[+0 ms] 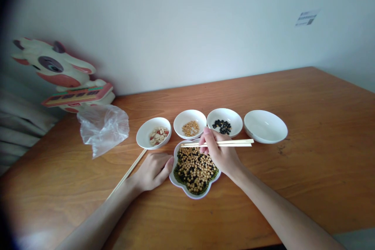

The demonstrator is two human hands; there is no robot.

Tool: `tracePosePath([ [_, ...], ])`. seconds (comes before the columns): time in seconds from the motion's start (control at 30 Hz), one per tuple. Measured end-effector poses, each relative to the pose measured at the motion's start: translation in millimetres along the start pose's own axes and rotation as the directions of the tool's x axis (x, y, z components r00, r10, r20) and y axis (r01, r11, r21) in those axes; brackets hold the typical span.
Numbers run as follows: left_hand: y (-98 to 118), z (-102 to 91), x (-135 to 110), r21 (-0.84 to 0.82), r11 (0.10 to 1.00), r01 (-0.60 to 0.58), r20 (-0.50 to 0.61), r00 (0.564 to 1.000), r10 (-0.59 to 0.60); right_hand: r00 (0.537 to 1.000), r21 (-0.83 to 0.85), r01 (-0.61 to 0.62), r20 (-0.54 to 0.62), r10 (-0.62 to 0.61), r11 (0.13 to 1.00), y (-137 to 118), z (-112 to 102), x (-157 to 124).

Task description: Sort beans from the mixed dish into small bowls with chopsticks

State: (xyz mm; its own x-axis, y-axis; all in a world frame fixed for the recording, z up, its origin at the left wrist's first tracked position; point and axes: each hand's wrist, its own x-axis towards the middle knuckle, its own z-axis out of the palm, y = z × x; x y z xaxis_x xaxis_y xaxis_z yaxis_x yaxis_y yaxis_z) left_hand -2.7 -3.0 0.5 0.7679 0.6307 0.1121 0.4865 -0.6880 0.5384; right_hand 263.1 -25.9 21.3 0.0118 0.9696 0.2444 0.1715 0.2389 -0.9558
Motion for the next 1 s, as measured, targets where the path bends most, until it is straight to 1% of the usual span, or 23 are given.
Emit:
tracePosePath([
  [0.13,-0.8,1.6,0.0,-0.003,1.000,-0.001,-0.013,1.000,0.001,0.999,-0.009,0.009,-0.038,-0.010,1.000,1.5,2.0,-2.1],
  [0.23,-0.7,1.6,0.5,0.004,1.000,-0.003,-0.006,1.000,0.003,0.997,0.037,0.014,-0.075,-0.011,0.999,3.3,2.9,-3.6],
  [0.3,-0.8,1.3,0.7,0.022,1.000,-0.006,-0.011,1.000,0.006,0.990,0.109,0.027,-0.142,-0.011,0.994,3.7,2.4,-4.3],
  [0.4,-0.9,1.1,0.5,0.050,0.999,-0.010,-0.027,1.000,0.011,0.961,0.214,0.056,-0.277,0.005,0.975,2.8,0.2,-4.4],
  [0.47,-0.8,1.2,0.3,0.050,0.999,-0.014,-0.027,1.000,0.015,0.946,0.248,0.070,-0.325,0.014,0.966,2.4,-1.5,-4.2],
  [0.63,-0.6,1.6,0.5,0.031,0.999,-0.013,-0.028,1.000,0.014,0.953,0.261,0.075,-0.302,0.008,0.962,3.3,-4.1,-4.1],
  [0.8,-1.3,1.6,0.6,0.022,1.000,-0.014,-0.021,1.000,0.014,0.962,0.265,0.127,-0.267,-0.054,0.956,1.7,-7.7,-4.4],
  [0.9,-0.8,1.0,0.5,0.032,0.999,-0.015,-0.019,1.000,0.016,0.971,0.267,0.150,-0.219,-0.092,0.952,0.5,-10.8,-4.9],
  [1.0,0.3,-0.1,0.8,0.037,0.999,-0.020,-0.020,1.000,0.021,0.980,0.224,0.159,-0.157,-0.125,0.962,0.1,-14.1,-5.6],
])
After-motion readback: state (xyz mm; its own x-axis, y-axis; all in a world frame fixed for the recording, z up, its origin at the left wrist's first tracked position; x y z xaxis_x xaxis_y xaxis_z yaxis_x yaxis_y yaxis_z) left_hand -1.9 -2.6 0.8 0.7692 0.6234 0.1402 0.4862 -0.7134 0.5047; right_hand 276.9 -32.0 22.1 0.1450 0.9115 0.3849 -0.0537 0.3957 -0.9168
